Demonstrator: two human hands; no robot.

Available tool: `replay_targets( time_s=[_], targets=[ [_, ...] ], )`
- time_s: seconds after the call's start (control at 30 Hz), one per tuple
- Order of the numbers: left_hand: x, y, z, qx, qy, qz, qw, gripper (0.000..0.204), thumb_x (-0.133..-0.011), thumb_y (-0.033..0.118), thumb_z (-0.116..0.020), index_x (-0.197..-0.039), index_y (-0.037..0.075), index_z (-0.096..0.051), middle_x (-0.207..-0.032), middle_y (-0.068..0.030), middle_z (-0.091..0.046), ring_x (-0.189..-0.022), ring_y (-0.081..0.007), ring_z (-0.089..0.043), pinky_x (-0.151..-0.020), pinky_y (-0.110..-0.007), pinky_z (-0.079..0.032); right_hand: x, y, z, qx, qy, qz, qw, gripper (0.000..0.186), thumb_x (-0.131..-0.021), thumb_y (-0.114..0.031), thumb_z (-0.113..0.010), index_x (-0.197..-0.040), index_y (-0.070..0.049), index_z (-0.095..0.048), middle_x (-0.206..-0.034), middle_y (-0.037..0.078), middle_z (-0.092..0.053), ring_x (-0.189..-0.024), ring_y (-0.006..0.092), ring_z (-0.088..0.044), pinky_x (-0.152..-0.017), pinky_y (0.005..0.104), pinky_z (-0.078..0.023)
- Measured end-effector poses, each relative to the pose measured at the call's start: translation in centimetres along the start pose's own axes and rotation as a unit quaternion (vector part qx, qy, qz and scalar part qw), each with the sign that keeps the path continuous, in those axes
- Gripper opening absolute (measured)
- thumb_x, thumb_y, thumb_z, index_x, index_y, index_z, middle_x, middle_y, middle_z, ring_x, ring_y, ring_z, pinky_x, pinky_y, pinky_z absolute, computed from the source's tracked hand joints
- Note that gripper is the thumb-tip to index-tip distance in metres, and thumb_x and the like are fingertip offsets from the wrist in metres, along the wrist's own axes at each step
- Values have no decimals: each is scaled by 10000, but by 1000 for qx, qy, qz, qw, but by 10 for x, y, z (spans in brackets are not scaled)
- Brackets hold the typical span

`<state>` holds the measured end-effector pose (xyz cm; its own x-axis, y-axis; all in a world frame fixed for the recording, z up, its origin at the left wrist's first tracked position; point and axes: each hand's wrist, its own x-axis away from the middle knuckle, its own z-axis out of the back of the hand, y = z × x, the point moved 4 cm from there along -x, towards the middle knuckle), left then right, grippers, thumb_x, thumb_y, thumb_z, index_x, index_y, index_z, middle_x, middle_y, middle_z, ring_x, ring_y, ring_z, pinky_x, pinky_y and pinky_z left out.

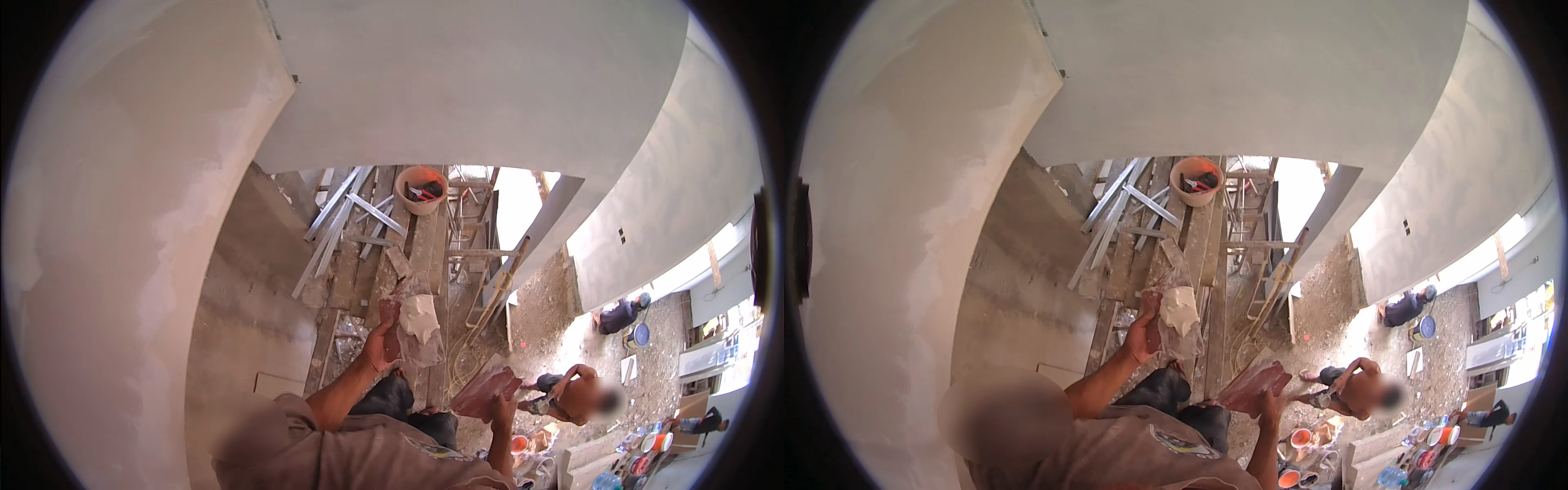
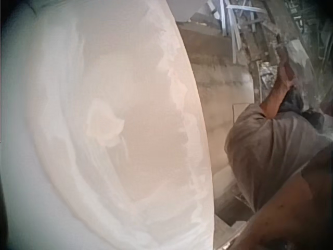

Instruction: The person applies plaster to a wall and corner using two spatulas, then positions a corner bead strip and continues smoothing plaster over the corner.

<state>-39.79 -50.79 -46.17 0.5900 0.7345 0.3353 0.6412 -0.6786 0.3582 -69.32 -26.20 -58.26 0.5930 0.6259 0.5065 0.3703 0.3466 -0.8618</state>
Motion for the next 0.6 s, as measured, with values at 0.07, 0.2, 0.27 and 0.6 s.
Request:
replay_targets(
  time_s=[0.07, 0.2, 0.27, 0.6],
  targets=[
    [10, 26, -4, -7, -4, -48, 999, 538, -993, 323, -496, -1486, 154, -362, -1470, -58, -448, -1349, -272, -428, -1116, -462, -340, 2, -25, -21, 14, 6, 35, 999, 171, -842, -134, -577, -977, -37, -616, -759, -25, -547, -639, 91, -508, -551, 263, -403],
    [28, 74, 7, 22, 9, -122, 992, 555, -983, 329, -516, -1485, 149, -363, -1483, -57, -431, -1360, -285, -412, -1125, -475, -320, -8, -70, -76, 48, -79, 31, 995, 175, -857, -163, -587, -973, -36, -617, -774, -13, -552, -653, 94, -516, -563, 270, -413],
    [36, 96, 12, 32, 15, -149, 988, 555, -985, 340, -513, -1486, 154, -363, -1491, -51, -422, -1369, -286, -399, -1126, -481, -313, -9, -97, -119, 65, -91, 42, 993, 178, -862, -173, -588, -970, -35, -619, -783, -14, -556, -661, 90, -519, -564, 272, -414],
    [92, 180, 46, 39, 44, -272, 960, 567, -1003, 412, -455, -1503, 173, -335, -1513, -47, -393, -1398, -290, -355, -1132, -503, -300, -52, -166, -306, 3, -281, 64, 958, 152, -912, -131, -560, -1007, -34, -628, -837, -6, -601, -703, 85, -566, -603, 260, -469]
  ],
)
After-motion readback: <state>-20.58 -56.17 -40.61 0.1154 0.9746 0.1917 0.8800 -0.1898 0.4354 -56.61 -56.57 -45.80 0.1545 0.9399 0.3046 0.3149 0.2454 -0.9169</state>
